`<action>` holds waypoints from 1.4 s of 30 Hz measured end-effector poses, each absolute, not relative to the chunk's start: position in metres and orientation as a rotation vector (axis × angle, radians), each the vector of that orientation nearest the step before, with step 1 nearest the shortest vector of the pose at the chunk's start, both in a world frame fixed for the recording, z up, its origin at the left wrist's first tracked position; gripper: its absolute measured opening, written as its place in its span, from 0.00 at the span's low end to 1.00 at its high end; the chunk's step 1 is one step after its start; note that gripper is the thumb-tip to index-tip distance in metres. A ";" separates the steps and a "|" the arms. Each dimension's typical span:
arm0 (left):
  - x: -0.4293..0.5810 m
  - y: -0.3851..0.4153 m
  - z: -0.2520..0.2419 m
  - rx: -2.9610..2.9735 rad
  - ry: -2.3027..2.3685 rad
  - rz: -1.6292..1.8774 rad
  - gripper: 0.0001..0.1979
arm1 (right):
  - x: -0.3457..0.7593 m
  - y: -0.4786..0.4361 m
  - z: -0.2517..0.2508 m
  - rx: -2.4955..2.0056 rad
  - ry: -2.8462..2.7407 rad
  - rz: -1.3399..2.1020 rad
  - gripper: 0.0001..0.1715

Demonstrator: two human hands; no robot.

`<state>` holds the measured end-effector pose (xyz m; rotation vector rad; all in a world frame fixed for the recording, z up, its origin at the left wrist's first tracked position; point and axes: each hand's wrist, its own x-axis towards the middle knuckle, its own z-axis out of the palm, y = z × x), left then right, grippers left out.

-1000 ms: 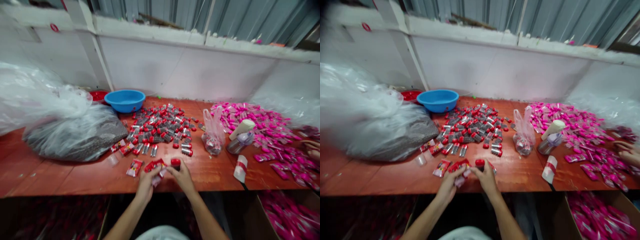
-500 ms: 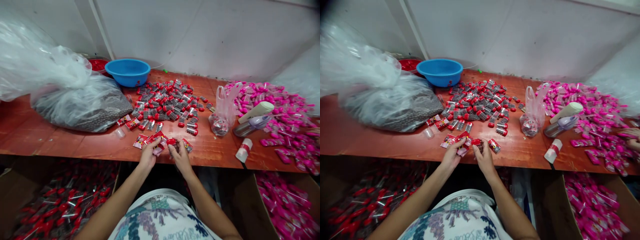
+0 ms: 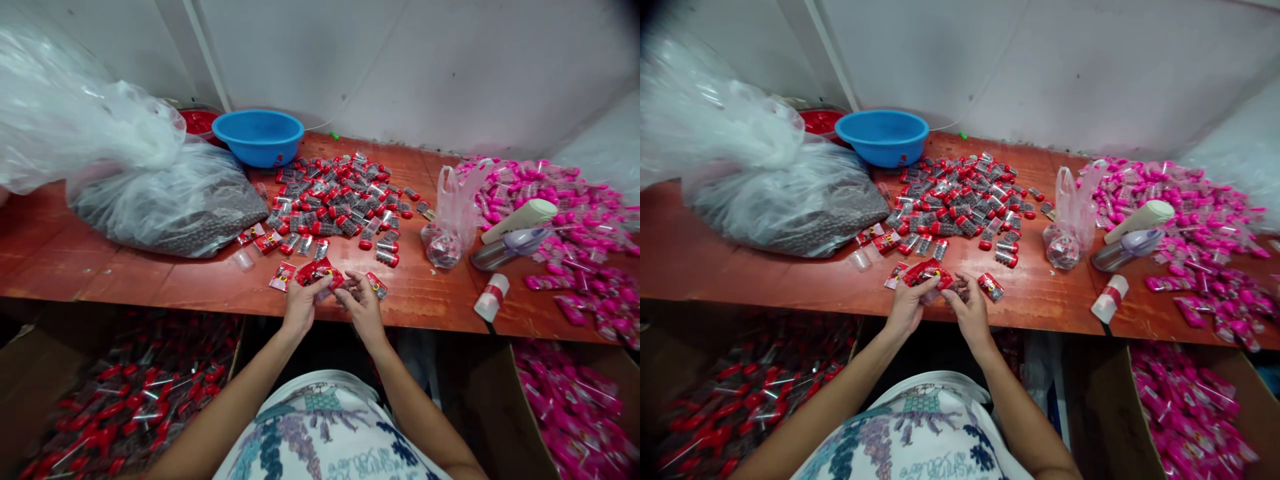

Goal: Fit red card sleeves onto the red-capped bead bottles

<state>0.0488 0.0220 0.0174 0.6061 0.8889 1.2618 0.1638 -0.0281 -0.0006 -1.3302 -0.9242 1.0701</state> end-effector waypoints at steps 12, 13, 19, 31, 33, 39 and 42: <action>0.047 0.019 0.024 0.616 0.925 1.120 0.18 | 0.164 -0.033 0.002 -1.312 -1.026 0.939 0.13; 0.045 0.020 0.024 0.629 0.923 1.112 0.18 | 0.165 -0.033 0.002 -1.312 -1.080 0.922 0.14; 0.033 0.026 0.025 0.738 0.885 0.998 0.30 | 0.169 -0.034 -0.002 -1.256 -1.050 1.044 0.15; 0.033 0.020 0.014 0.721 0.916 0.938 0.21 | 0.156 -0.039 -0.010 -1.267 -0.949 0.987 0.24; 0.031 0.021 0.015 0.696 0.898 0.935 0.22 | 0.158 -0.038 -0.010 -1.256 -0.972 1.015 0.23; 0.024 0.025 0.018 0.644 0.919 1.076 0.24 | 0.159 -0.035 -0.012 -1.278 -0.984 1.043 0.17; 0.023 0.025 0.018 0.651 0.927 1.087 0.20 | 0.157 -0.032 -0.015 -1.269 -0.931 1.113 0.18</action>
